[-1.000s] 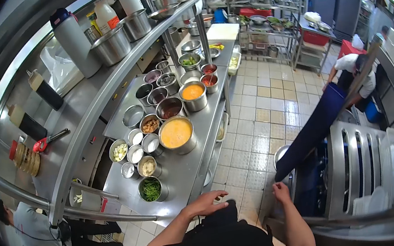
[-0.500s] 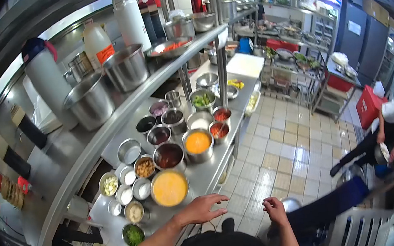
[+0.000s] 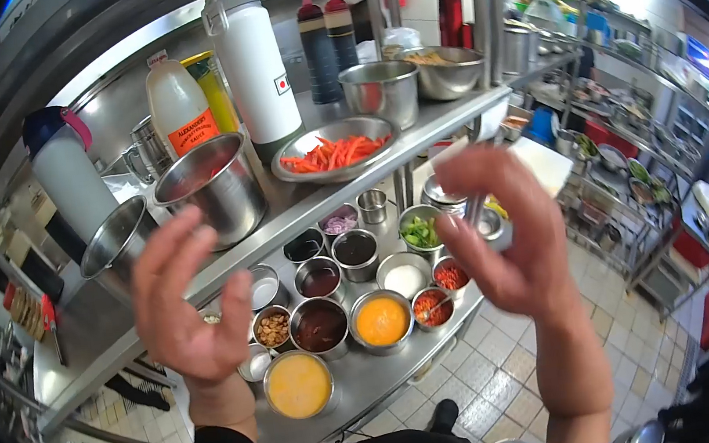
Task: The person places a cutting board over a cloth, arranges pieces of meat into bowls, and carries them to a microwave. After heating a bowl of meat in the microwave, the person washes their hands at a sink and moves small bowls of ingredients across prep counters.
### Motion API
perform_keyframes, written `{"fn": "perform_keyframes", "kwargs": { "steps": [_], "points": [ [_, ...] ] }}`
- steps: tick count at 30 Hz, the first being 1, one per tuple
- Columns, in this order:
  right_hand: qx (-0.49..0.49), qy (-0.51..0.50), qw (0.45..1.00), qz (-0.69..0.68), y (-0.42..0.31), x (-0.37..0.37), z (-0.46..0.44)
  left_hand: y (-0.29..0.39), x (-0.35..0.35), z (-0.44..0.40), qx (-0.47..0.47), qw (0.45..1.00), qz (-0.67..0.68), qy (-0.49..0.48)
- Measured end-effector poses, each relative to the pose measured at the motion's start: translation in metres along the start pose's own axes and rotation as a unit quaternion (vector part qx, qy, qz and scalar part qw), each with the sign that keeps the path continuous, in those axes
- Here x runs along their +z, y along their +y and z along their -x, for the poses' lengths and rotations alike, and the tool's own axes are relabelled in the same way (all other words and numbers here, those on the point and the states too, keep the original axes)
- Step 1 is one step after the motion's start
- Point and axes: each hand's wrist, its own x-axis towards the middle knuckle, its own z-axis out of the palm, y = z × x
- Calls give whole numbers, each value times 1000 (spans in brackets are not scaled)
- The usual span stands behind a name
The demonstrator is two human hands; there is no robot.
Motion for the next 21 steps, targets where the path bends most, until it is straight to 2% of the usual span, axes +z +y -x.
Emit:
{"fn": "perform_keyframes", "kwargs": {
  "steps": [2,4,8,11,14,21],
  "points": [
    [14,-5,994,-113,22,6,-60,-5,10,-17,10,993,-120,5],
    [3,-54,978,-202,55,29,-124,-14,25,-24,-1,986,-167,3],
    [123,-149,968,-161,101,94,-206,-20,44,-24,-40,957,-286,-25],
    [138,-225,941,-213,125,138,-225,-13,47,-26,-108,943,-316,-8],
    [118,-278,904,-302,118,150,-226,-19,39,-21,-67,931,-353,-59],
    [109,-258,911,-302,108,157,-227,-21,31,-13,-62,952,-295,-58]
  ]
}}
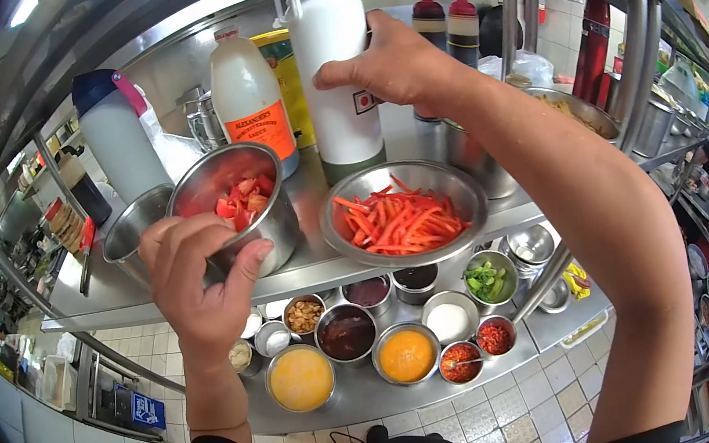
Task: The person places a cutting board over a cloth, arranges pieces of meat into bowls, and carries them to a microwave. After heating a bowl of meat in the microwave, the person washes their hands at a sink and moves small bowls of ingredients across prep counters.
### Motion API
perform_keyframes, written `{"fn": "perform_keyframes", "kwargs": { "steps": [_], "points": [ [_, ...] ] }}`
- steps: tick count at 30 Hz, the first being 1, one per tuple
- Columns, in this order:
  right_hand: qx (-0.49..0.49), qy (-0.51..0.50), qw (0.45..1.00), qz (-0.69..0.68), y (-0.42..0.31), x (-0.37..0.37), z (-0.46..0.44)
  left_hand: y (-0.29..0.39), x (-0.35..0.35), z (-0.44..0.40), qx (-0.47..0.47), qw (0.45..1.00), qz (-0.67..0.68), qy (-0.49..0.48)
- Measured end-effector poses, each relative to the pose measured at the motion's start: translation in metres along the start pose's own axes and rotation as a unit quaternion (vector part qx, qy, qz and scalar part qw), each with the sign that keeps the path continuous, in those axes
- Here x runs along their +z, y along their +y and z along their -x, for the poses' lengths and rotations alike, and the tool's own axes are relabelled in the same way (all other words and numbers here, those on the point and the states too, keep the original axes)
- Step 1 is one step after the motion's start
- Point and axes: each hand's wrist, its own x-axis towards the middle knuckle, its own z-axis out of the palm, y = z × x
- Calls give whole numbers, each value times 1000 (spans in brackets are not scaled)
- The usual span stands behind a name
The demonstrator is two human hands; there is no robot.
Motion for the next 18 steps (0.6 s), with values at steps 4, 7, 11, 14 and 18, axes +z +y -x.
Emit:
{"fn": "perform_keyframes", "kwargs": {
  "steps": [4,7,11,14,18],
  "points": [
    [13,32,999,28,-2,4,-4,-5,-3,5,26,999,24,5],
    [31,41,998,35,-9,6,-6,-10,-4,5,33,999,36,8],
    [66,41,997,26,-9,9,-10,-16,-5,-3,17,998,61,-15],
    [63,-13,998,-16,-5,14,-16,-18,-2,-6,7,997,65,-30],
    [37,27,996,-82,1,29,-20,-19,1,-4,5,998,58,-36]
  ]
}}
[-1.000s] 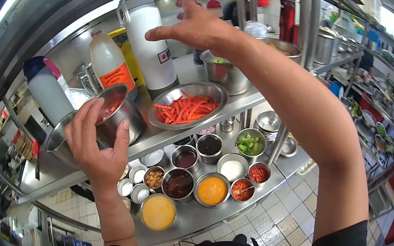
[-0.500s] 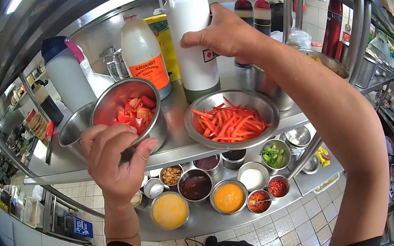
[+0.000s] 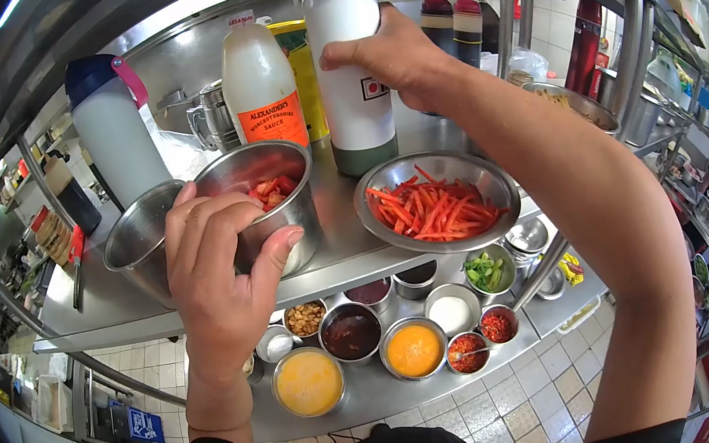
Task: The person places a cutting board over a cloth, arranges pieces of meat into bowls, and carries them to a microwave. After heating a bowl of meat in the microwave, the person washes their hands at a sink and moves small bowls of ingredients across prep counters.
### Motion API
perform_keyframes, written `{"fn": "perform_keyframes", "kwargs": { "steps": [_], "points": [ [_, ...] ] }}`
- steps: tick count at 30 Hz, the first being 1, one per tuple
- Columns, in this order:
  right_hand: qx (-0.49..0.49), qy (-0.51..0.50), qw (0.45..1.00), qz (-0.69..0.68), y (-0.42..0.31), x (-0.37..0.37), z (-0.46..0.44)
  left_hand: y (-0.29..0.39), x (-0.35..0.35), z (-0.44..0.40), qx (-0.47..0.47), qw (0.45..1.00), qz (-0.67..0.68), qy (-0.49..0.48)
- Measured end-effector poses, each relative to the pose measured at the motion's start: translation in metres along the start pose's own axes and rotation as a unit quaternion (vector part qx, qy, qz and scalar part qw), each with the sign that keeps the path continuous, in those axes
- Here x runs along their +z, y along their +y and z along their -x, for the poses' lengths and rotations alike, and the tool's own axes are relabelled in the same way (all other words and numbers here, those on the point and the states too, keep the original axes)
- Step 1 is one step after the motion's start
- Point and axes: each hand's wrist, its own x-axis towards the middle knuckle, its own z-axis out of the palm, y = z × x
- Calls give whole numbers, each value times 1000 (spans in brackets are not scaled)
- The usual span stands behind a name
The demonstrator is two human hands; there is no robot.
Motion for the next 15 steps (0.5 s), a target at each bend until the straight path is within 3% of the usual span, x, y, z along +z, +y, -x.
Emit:
{"fn": "perform_keyframes", "kwargs": {
  "steps": [5,11,15],
  "points": [
    [-19,83,996,3,16,-14,-26,0,1,2,8,1000,-8,-9],
    [45,185,977,94,21,-24,-34,3,-2,2,12,1000,-18,-20],
    [39,193,972,129,38,-30,-43,2,-2,3,26,999,-18,-5]
  ]
}}
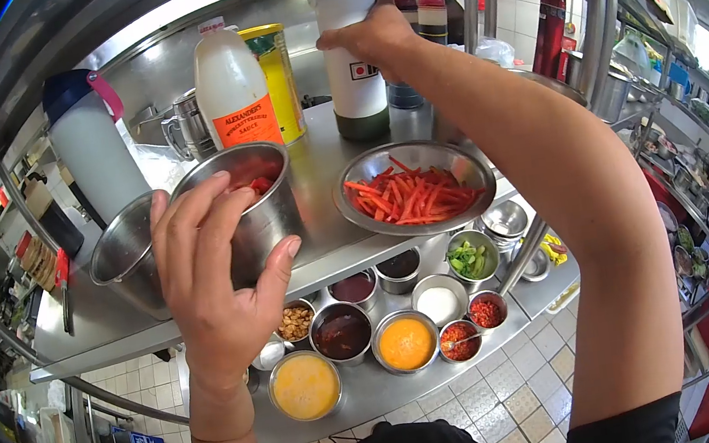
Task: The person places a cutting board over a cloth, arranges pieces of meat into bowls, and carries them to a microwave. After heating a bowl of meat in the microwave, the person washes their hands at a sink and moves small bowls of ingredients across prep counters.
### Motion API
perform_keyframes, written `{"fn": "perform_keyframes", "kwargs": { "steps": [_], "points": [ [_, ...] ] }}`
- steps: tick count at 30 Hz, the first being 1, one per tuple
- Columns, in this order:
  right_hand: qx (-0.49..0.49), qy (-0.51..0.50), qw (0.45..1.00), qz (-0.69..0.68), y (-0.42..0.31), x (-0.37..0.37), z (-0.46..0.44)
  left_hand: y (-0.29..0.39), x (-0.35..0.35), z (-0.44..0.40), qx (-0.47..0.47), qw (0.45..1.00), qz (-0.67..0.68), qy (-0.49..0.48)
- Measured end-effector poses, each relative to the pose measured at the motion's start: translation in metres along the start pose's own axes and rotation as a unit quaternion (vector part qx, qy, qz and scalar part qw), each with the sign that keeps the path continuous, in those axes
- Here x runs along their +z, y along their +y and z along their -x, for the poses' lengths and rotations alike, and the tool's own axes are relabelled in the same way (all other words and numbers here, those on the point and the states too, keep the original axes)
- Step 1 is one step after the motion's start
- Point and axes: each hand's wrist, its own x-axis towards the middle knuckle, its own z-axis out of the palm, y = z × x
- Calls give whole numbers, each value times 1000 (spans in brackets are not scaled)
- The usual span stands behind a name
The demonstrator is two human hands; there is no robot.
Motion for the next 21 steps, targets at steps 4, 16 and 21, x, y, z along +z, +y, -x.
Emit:
{"fn": "perform_keyframes", "kwargs": {
  "steps": [4,16,21],
  "points": [
    [68,-50,996,10,-18,-10,15,5,-14,7,19,997,9,70],
    [-235,-119,905,335,-75,-108,227,-42,-67,44,-157,973,-131,111],
    [-260,-18,907,329,-34,-75,256,-52,-72,58,-297,949,72,83]
  ]
}}
